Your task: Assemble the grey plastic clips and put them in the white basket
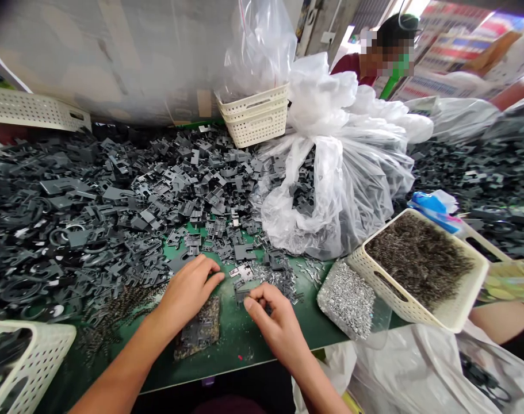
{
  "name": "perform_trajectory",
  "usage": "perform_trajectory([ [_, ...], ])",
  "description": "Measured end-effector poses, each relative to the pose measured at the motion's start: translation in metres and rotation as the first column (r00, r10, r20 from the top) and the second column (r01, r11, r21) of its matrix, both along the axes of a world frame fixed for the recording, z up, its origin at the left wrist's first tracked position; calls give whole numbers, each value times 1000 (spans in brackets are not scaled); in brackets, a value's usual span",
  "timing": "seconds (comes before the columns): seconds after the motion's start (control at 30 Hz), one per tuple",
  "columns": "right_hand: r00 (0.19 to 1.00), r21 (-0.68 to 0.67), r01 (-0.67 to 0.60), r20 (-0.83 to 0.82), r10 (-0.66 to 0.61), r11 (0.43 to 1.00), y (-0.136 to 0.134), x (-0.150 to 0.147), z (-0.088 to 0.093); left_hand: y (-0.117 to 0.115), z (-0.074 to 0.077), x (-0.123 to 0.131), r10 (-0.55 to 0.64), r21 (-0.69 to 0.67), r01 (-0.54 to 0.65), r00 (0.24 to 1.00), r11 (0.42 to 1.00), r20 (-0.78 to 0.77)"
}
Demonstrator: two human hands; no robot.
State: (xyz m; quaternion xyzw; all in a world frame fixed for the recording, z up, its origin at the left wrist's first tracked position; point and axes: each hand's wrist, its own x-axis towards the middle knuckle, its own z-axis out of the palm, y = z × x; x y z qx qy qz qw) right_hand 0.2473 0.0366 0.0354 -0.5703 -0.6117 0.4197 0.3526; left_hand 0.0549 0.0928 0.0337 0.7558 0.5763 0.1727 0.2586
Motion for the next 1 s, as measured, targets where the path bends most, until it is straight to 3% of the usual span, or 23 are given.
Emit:
perform_trajectory([
  [0.07, 1000, 32, 12, 24, -13, 999, 1, 1, -2, 14, -5, 1, -34, -14, 33, 999, 999, -39],
  [0.17, 997, 78, 37, 69, -42, 996, 3, 1, -3, 16, -3, 3, -82, -23, 81, 996, 996, -44],
  [0.27, 995, 110, 43, 87, -53, 993, 7, -3, -3, -2, 9, 0, -119, -36, 119, 993, 992, 2],
  [0.37, 995, 135, -5, 101, -9, 991, 9, -11, -3, -25, 16, -6, -90, -65, 100, 985, 993, 147],
  [0.47, 988, 145, -90, 138, 70, 985, 8, -20, -1, -43, 13, -14, 8, -76, 13, 962, 997, 273],
  [0.57, 980, 154, -144, 162, 119, 978, 6, -27, 3, -51, 5, -20, 18, 40, -31, 957, 999, 289],
  [0.67, 985, 63, -157, 81, 152, 986, 5, -29, 8, -56, 1, -25, -75, 268, 4, 964, 963, 255],
  [0.73, 985, -58, -171, -35, 170, 983, 3, -30, 9, -60, 0, -30, -119, 340, 36, 967, 940, 226],
  [0.87, 975, -198, -181, -164, 149, 963, -5, -32, 4, -77, -6, -48, -76, 262, 41, 989, 964, 126],
  [1.0, 984, -174, -175, -57, 167, 969, -15, -41, -7, -95, -26, -62, -50, 287, 52, 999, 957, -17],
])
